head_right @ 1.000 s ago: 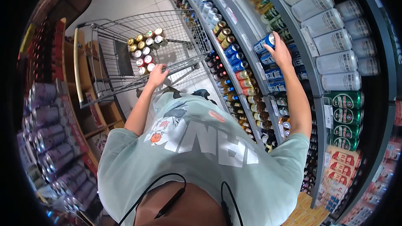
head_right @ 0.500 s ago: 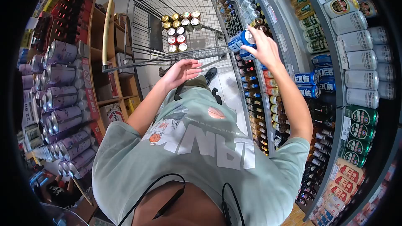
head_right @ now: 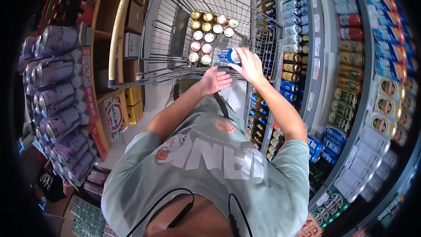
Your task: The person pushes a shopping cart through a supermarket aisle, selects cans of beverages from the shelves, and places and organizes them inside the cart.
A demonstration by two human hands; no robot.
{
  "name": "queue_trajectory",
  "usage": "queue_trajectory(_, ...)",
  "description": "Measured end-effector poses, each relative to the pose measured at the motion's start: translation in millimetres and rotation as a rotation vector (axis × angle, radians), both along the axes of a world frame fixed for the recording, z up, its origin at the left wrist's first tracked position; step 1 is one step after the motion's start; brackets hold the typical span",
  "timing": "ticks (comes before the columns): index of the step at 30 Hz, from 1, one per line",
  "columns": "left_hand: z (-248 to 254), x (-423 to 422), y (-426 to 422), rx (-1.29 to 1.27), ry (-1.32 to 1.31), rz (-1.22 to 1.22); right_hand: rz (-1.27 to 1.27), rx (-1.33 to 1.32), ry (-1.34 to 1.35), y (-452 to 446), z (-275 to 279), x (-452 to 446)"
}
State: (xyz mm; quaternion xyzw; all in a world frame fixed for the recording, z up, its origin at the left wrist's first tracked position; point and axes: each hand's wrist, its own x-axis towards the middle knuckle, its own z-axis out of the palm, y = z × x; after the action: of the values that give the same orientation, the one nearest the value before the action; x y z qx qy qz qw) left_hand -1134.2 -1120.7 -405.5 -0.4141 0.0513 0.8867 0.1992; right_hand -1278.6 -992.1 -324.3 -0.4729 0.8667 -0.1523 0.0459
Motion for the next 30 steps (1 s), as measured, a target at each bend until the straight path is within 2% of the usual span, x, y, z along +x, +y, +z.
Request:
queue_trajectory(3, -30.9, -18.1, -10.3, 0.058, -0.141, 0.013, -0.029, 0.055, -0.077, -28.6, -56.4, -24.6)
queue_trajectory(6, -81.9, -37.9, -9.7, 0.118, -0.23, 0.022, -0.027, 0.045, -0.09, -47.0, -101.7, -43.5)
queue_trajectory(10, -126.6, -77.3, -10.9, 0.018, -0.308, -0.036, -0.082, 0.092, -0.103, -63.5, -161.2, -64.5)
queue_trajectory(13, -164.1, -105.5, 1.7, 0.138, -0.431, 0.027, -0.038, 0.127, -0.125, -68.6, -214.7, -79.0)
queue_trajectory(15, -188.4, -119.7, 3.3, 0.282, -0.298, 0.101, -0.015, 0.099, -0.17, -69.5, -235.3, -85.0)
queue_trajectory(16, -199.6, -126.4, 6.6, 0.278, -0.314, 0.085, -0.015, 0.119, -0.189, -68.8, -243.9, -86.3)
queue_trajectory(18, -214.0, -139.2, 13.7, 0.378, -0.19, 0.44, -0.041, 0.067, -0.177, -68.5, -257.9, -86.1)
queue_trajectory(19, -218.4, -144.8, 14.6, 0.339, -0.17, 0.538, -0.049, 0.019, -0.149, -68.0, -262.5, -86.1)
queue_trajectory(22, -213.4, -157.6, 5.5, 0.373, -0.303, 0.573, -0.001, 0.148, -0.206, -68.4, -274.3, -92.5)
queue_trajectory(26, -251.9, -148.8, 18.2, 0.388, -0.172, 0.646, 0.069, 0.068, -0.126, -64.3, -291.2, -96.6)
queue_trajectory(29, -246.9, -154.6, 17.7, 0.318, -0.247, 0.588, 0.058, 0.034, -0.154, -62.9, -290.8, -94.7)
queue_trajectory(30, -269.7, -141.8, 23.7, 0.323, -0.249, 0.582, 0.042, 0.006, -0.169, -63.9, -289.6, -93.4)
